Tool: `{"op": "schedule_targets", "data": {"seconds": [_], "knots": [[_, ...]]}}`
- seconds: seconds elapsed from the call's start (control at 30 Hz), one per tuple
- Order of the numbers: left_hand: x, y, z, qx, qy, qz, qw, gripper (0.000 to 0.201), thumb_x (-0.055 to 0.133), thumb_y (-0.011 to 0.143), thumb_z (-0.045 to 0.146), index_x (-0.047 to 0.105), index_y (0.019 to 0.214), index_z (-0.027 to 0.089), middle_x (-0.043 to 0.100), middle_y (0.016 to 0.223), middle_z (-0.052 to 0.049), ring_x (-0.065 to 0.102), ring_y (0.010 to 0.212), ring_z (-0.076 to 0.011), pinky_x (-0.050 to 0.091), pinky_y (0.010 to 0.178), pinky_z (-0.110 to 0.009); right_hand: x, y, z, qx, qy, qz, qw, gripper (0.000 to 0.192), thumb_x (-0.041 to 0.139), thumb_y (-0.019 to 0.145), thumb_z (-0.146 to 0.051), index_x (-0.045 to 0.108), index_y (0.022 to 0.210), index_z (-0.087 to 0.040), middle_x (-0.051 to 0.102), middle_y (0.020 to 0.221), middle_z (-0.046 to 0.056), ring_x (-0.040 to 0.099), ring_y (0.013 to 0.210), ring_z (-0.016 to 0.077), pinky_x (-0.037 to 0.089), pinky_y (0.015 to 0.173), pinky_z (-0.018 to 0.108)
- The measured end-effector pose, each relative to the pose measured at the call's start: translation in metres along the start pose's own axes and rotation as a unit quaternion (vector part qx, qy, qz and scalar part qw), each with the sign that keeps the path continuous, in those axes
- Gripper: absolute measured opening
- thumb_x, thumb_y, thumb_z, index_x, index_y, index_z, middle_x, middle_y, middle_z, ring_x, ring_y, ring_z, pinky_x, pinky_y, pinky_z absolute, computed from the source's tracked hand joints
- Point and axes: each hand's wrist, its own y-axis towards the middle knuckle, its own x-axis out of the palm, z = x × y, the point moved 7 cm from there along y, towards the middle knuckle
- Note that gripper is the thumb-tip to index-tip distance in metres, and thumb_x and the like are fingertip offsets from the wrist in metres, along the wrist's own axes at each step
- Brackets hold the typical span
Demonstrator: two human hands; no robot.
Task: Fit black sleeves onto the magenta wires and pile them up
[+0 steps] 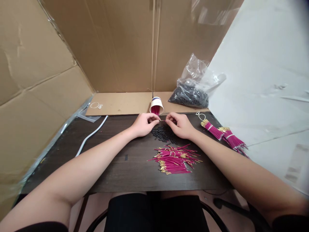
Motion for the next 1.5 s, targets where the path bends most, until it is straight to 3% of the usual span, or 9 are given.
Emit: {"op": "schedule_targets", "data": {"seconds": [0.4, 1.5], "knots": [[0.0002, -0.0027, 0.0083, 0.017, 0.042, -0.003, 0.999, 0.015, 0.074, 0.097, 0.026, 0.085, 0.101, 0.016, 0.080, 0.086, -0.006, 0.064, 0.074, -0.0176, 0.053, 0.078, -0.036, 0.0024, -0.0012, -0.0060, -0.020, 0.005, -0.006, 1.000, 0.014, 0.062, 0.104, -0.029, 0.064, 0.092, -0.022, 0.067, 0.075, 0.000, 0.059, 0.066, 0.0172, 0.046, 0.069, 0.033], [0.0016, -0.0036, 0.0091, 0.010, 0.040, -0.014, 0.999, 0.014, 0.077, 0.097, 0.026, 0.087, 0.102, 0.016, 0.082, 0.088, -0.007, 0.067, 0.076, -0.0183, 0.054, 0.079, -0.036, 0.0072, -0.0017, -0.0076, -0.032, 0.008, -0.033, 0.999, 0.011, 0.063, 0.105, -0.027, 0.067, 0.098, -0.020, 0.070, 0.080, 0.001, 0.060, 0.070, 0.0162, 0.045, 0.071, 0.031]]}}
